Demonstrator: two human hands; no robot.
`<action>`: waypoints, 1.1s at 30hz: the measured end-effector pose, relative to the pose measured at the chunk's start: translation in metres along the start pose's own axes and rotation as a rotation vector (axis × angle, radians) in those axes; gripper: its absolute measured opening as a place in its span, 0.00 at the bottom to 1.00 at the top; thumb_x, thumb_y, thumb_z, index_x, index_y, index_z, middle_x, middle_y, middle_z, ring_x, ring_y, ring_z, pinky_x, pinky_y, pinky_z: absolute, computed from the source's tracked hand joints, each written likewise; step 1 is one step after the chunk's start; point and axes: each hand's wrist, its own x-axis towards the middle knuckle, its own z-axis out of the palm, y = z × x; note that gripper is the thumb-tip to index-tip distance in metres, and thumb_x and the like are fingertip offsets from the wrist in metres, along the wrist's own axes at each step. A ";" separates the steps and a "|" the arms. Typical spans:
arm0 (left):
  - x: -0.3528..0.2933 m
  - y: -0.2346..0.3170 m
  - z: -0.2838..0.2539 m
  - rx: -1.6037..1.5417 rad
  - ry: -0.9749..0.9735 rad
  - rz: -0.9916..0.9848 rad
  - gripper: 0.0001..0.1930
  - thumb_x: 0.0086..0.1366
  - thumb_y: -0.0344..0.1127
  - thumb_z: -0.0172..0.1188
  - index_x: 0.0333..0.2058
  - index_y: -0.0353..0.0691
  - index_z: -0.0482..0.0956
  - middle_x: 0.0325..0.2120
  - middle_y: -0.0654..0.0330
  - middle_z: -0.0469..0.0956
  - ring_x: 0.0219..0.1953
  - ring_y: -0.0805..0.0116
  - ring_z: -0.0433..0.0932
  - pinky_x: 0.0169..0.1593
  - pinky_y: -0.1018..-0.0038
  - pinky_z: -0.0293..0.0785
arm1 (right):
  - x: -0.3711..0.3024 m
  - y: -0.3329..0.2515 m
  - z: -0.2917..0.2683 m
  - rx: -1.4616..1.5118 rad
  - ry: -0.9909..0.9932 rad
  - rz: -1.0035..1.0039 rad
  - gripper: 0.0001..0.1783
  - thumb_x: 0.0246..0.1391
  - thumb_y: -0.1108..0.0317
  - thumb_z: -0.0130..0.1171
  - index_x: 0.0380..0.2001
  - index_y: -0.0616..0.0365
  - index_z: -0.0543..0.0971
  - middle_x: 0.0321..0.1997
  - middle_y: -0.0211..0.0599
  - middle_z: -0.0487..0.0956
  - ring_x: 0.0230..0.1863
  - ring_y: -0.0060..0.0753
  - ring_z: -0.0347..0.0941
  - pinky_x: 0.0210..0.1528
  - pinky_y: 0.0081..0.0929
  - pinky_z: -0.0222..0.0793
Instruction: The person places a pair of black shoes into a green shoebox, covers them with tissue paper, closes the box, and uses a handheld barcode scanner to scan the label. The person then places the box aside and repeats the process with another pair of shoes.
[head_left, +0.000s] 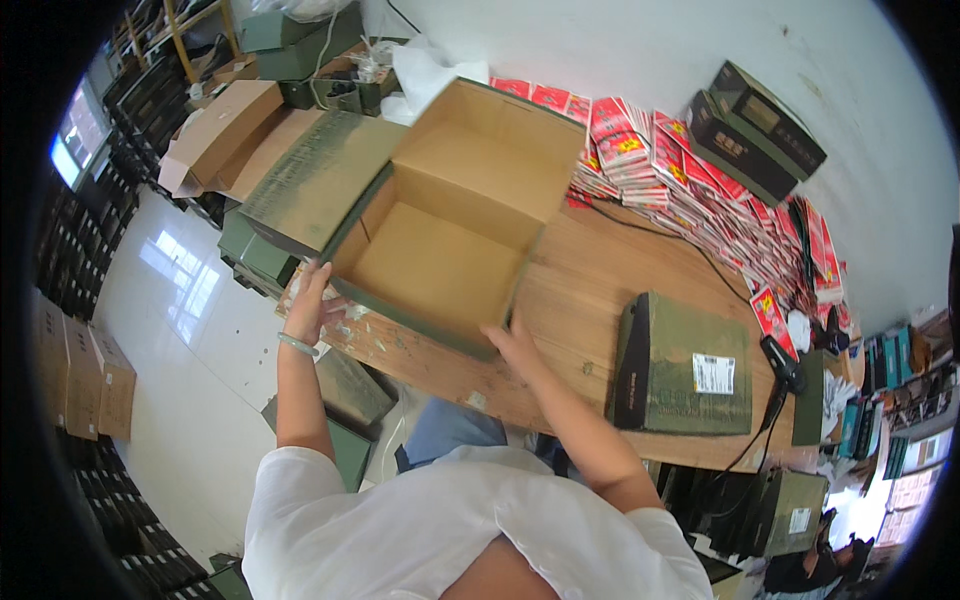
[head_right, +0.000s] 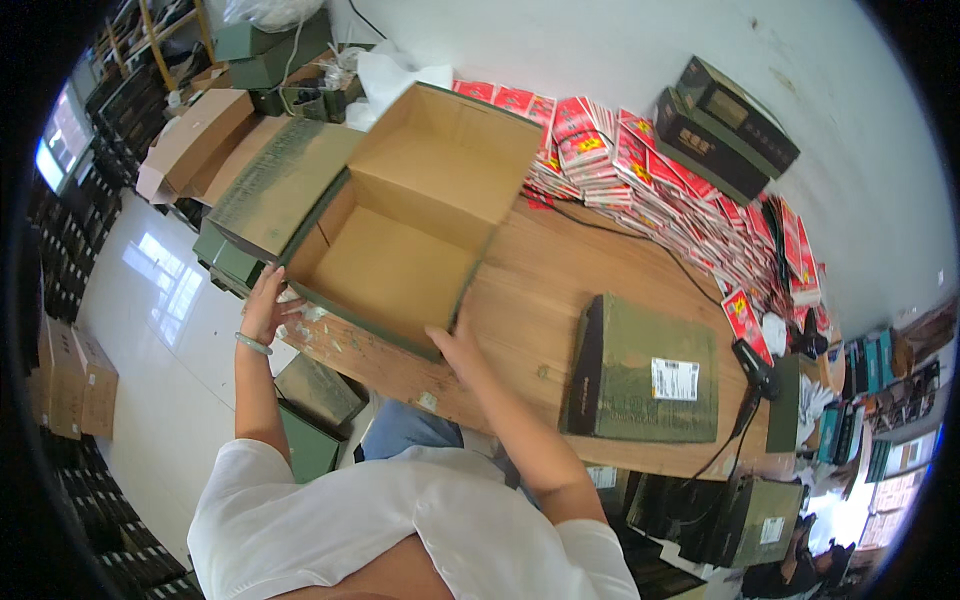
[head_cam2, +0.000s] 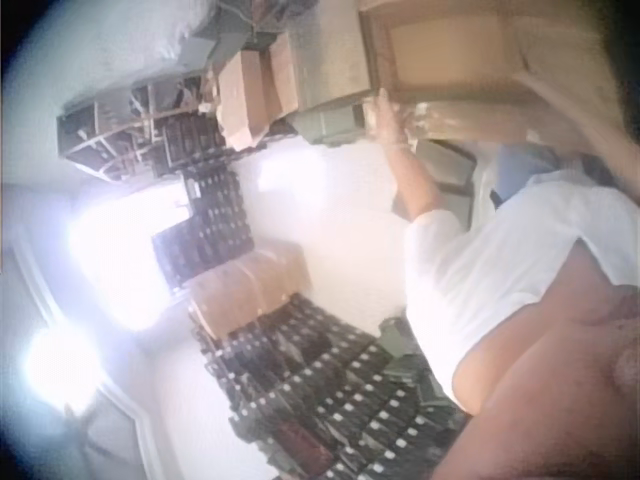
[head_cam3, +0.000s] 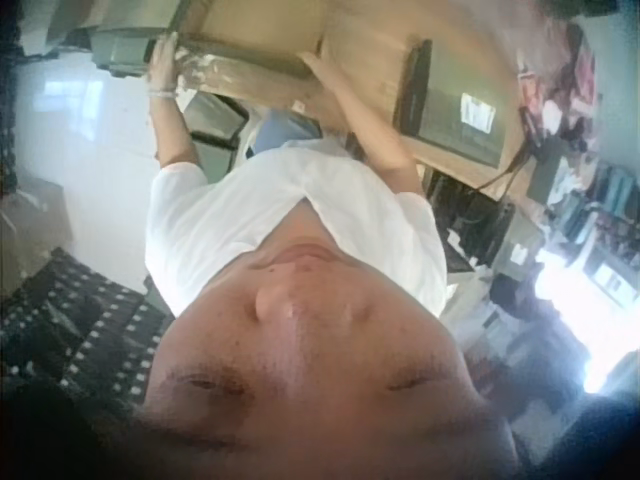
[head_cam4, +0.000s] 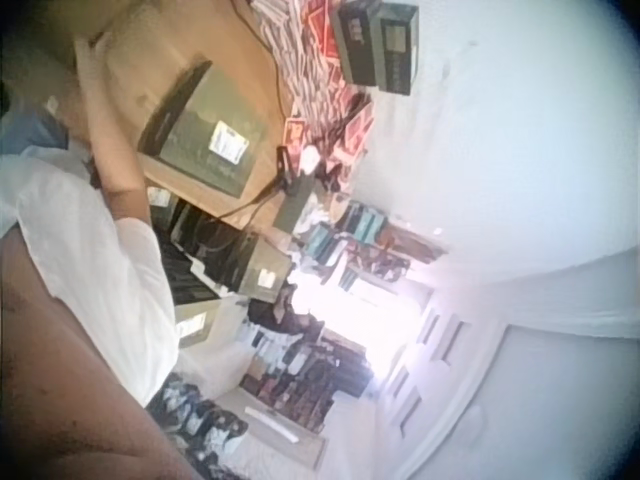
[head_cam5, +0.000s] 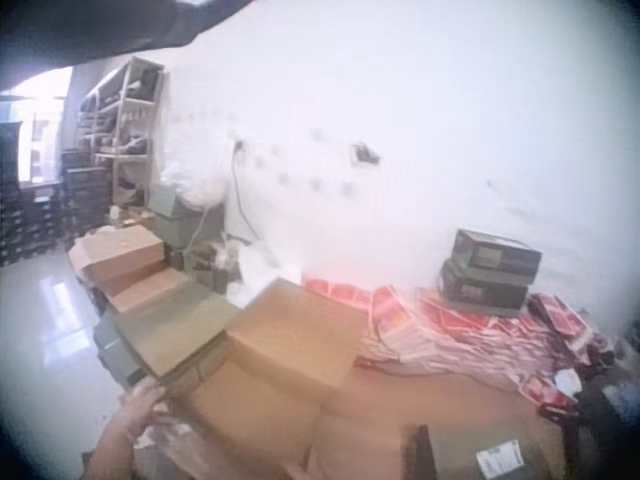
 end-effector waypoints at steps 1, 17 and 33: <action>-0.003 -0.004 -0.004 0.029 0.055 0.026 0.46 0.62 0.60 0.58 0.71 0.53 0.43 0.66 0.46 0.55 0.59 0.46 0.68 0.55 0.51 0.67 | 0.011 0.003 0.008 0.057 -0.054 -0.050 0.52 0.54 0.59 0.62 0.72 0.59 0.41 0.68 0.55 0.60 0.61 0.47 0.66 0.58 0.36 0.67; -0.025 -0.105 0.063 0.385 0.228 0.447 0.47 0.65 0.41 0.61 0.70 0.39 0.35 0.69 0.45 0.42 0.71 0.53 0.47 0.69 0.61 0.49 | -0.096 -0.004 -0.040 -0.396 0.162 0.048 0.50 0.58 0.62 0.56 0.71 0.62 0.36 0.70 0.65 0.57 0.62 0.57 0.67 0.63 0.38 0.63; -0.077 -0.139 0.082 0.286 0.280 0.591 0.40 0.64 0.32 0.61 0.66 0.40 0.43 0.56 0.42 0.60 0.53 0.55 0.68 0.56 0.63 0.70 | -0.221 0.071 -0.237 1.134 1.226 0.207 0.28 0.64 0.38 0.41 0.38 0.54 0.67 0.34 0.30 0.65 0.35 0.29 0.63 0.36 0.33 0.66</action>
